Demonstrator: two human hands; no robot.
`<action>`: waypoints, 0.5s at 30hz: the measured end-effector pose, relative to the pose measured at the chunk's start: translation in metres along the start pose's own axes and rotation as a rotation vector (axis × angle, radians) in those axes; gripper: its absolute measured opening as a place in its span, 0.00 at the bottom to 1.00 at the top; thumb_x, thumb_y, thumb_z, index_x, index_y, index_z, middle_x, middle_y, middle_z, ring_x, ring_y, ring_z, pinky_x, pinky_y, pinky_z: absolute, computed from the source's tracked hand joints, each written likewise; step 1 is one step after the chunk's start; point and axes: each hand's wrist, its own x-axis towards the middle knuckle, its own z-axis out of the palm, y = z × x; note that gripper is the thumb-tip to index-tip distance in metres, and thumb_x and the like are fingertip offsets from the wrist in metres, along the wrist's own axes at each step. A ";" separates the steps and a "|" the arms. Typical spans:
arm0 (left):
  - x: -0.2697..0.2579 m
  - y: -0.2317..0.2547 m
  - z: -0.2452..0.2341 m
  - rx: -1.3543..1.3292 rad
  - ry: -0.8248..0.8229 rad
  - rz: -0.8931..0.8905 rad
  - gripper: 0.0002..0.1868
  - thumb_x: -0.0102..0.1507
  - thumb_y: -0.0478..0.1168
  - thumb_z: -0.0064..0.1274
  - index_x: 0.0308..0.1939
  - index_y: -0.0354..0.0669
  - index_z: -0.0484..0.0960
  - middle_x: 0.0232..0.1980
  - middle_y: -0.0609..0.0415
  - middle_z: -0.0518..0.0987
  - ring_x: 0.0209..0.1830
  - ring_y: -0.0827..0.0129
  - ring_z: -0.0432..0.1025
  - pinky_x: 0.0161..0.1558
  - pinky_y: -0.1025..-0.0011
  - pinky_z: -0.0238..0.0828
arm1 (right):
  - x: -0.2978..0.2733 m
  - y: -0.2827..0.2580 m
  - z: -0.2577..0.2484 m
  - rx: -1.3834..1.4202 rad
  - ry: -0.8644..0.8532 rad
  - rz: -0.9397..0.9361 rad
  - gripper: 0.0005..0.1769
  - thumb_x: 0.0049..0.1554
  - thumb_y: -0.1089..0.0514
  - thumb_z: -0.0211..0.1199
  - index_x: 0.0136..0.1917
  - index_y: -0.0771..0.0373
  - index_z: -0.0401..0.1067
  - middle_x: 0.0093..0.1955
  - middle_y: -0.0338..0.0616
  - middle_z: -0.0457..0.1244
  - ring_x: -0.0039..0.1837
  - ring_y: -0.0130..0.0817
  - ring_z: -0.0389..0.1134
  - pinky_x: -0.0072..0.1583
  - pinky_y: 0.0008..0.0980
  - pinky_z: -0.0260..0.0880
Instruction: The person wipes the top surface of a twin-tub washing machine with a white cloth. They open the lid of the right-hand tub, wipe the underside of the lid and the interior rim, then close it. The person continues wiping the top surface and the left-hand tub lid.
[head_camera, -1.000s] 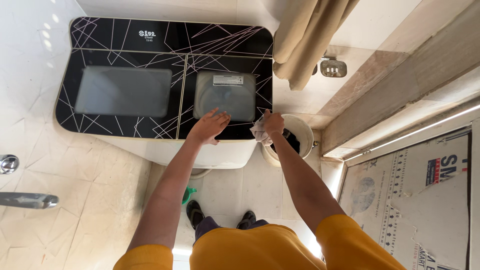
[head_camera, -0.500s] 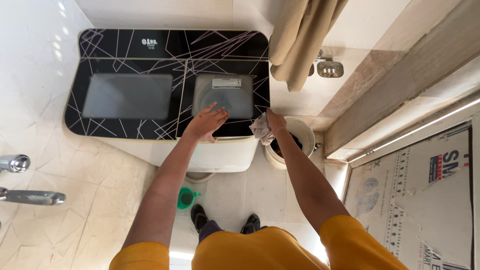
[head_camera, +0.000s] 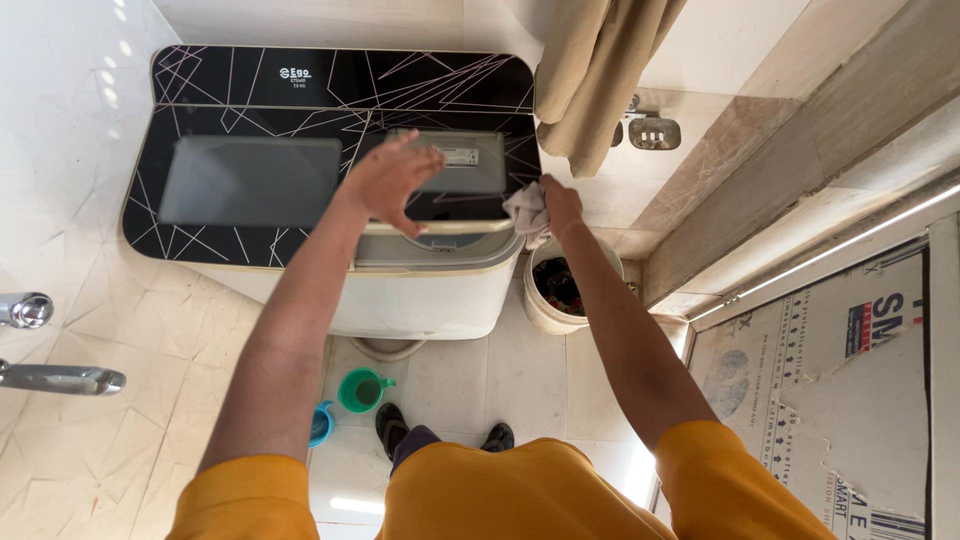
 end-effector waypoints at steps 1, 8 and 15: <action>-0.001 -0.007 -0.002 -0.022 0.048 -0.024 0.65 0.52 0.87 0.40 0.75 0.39 0.60 0.77 0.51 0.62 0.77 0.69 0.57 0.78 0.62 0.39 | 0.003 -0.007 0.001 0.074 0.011 -0.020 0.29 0.55 0.44 0.63 0.54 0.74 0.76 0.55 0.57 0.69 0.51 0.43 0.73 0.53 0.38 0.72; -0.004 -0.051 0.000 -0.265 0.334 -0.256 0.60 0.52 0.86 0.46 0.66 0.39 0.77 0.72 0.52 0.74 0.73 0.65 0.66 0.79 0.58 0.46 | 0.025 -0.046 0.013 0.410 0.026 -0.123 0.21 0.55 0.51 0.60 0.49 0.73 0.74 0.50 0.54 0.68 0.47 0.42 0.73 0.47 0.41 0.74; -0.007 -0.059 0.007 -0.503 0.628 -0.632 0.51 0.60 0.83 0.50 0.58 0.39 0.83 0.65 0.49 0.79 0.69 0.58 0.71 0.76 0.52 0.51 | -0.015 -0.094 0.032 0.511 0.079 -0.267 0.27 0.56 0.44 0.59 0.57 0.69 0.67 0.55 0.53 0.63 0.52 0.42 0.67 0.49 0.43 0.70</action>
